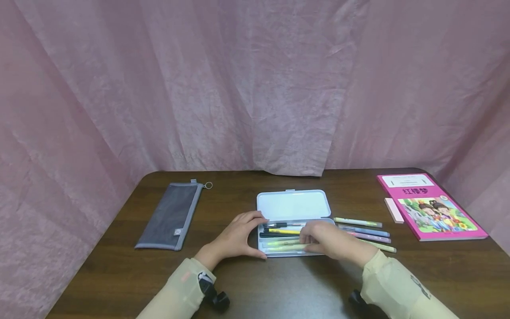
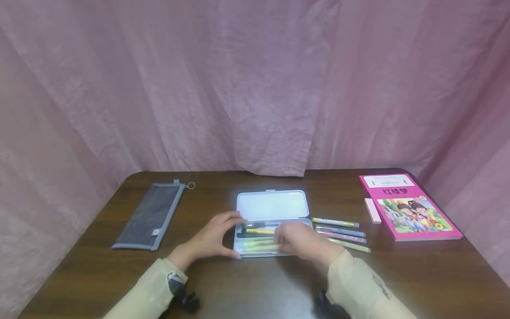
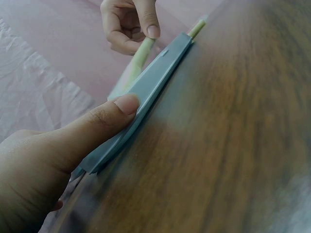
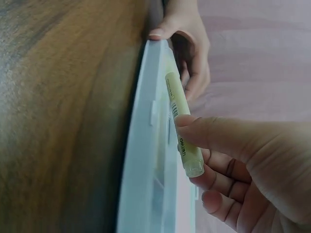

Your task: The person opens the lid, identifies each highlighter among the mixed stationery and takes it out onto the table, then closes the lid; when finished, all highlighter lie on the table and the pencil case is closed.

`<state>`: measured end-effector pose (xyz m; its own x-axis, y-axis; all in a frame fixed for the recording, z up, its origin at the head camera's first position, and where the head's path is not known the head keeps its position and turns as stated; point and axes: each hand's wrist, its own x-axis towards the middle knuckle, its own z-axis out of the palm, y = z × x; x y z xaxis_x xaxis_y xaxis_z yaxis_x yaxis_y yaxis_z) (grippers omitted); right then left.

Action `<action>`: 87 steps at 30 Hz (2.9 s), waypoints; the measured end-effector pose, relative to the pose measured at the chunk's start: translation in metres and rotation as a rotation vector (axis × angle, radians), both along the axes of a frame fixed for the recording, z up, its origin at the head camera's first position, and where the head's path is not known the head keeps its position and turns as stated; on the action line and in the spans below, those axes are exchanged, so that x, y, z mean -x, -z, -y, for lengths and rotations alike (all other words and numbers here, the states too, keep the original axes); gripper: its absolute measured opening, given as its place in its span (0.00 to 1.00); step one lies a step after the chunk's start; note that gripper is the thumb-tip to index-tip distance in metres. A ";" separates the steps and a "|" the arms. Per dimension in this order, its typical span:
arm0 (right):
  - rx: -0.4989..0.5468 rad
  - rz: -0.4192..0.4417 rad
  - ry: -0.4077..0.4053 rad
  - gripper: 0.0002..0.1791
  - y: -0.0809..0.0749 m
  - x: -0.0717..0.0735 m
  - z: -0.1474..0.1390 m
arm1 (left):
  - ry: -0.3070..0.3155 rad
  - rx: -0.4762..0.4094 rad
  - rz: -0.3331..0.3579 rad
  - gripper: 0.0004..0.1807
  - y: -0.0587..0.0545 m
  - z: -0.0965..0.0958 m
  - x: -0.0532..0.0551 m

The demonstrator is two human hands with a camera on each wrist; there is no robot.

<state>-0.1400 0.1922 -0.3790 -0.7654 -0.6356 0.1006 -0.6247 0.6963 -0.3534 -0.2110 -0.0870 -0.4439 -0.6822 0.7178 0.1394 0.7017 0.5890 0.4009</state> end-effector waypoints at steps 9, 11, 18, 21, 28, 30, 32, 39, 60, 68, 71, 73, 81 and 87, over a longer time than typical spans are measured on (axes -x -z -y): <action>-0.012 0.034 0.070 0.04 -0.020 -0.005 -0.010 | -0.002 -0.003 0.006 0.49 -0.001 -0.001 0.000; -0.018 0.037 0.079 0.04 -0.025 -0.007 -0.012 | -0.001 -0.004 0.006 0.48 -0.001 -0.001 0.000; -0.046 0.057 0.094 0.03 -0.039 -0.010 -0.020 | -0.001 -0.001 0.006 0.49 0.001 -0.001 0.001; -0.051 0.064 0.111 0.04 -0.044 -0.012 -0.023 | 0.000 -0.001 0.001 0.49 0.001 0.000 0.001; -0.030 0.041 0.157 0.05 -0.052 -0.019 -0.036 | -0.008 0.016 -0.012 0.49 0.000 0.003 0.001; -0.020 0.022 0.169 0.06 -0.053 -0.021 -0.041 | -0.005 0.014 -0.011 0.49 -0.001 0.003 0.001; -0.015 -0.010 0.173 0.06 -0.053 -0.024 -0.047 | -0.005 0.014 -0.008 0.49 -0.001 0.003 0.001; -0.002 -0.061 0.231 0.08 -0.050 -0.033 -0.065 | -0.004 0.022 -0.002 0.48 -0.004 0.001 0.001; 0.114 -0.238 0.263 0.11 -0.007 -0.054 -0.122 | -0.005 0.028 -0.003 0.48 -0.003 -0.001 -0.001; 0.159 -0.267 0.323 0.15 0.012 -0.063 -0.140 | -0.004 0.025 0.005 0.48 -0.004 -0.001 -0.001; 0.160 -0.292 0.332 0.16 0.016 -0.065 -0.145 | -0.005 0.025 0.008 0.48 -0.004 -0.001 -0.001; 0.159 -0.301 0.336 0.16 0.019 -0.066 -0.148 | -0.007 0.025 0.008 0.48 -0.003 -0.001 -0.001; 0.139 -0.299 0.346 0.17 0.030 -0.066 -0.157 | -0.006 0.024 0.004 0.49 -0.003 -0.001 -0.001; 0.131 -0.291 0.337 0.18 0.038 -0.063 -0.159 | -0.005 0.027 -0.003 0.49 -0.002 -0.001 0.000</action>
<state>-0.0767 0.3508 -0.4170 -0.8551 -0.3240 0.4047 -0.4577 0.8385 -0.2958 -0.2114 -0.0859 -0.4422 -0.6856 0.7177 0.1219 0.6996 0.6032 0.3831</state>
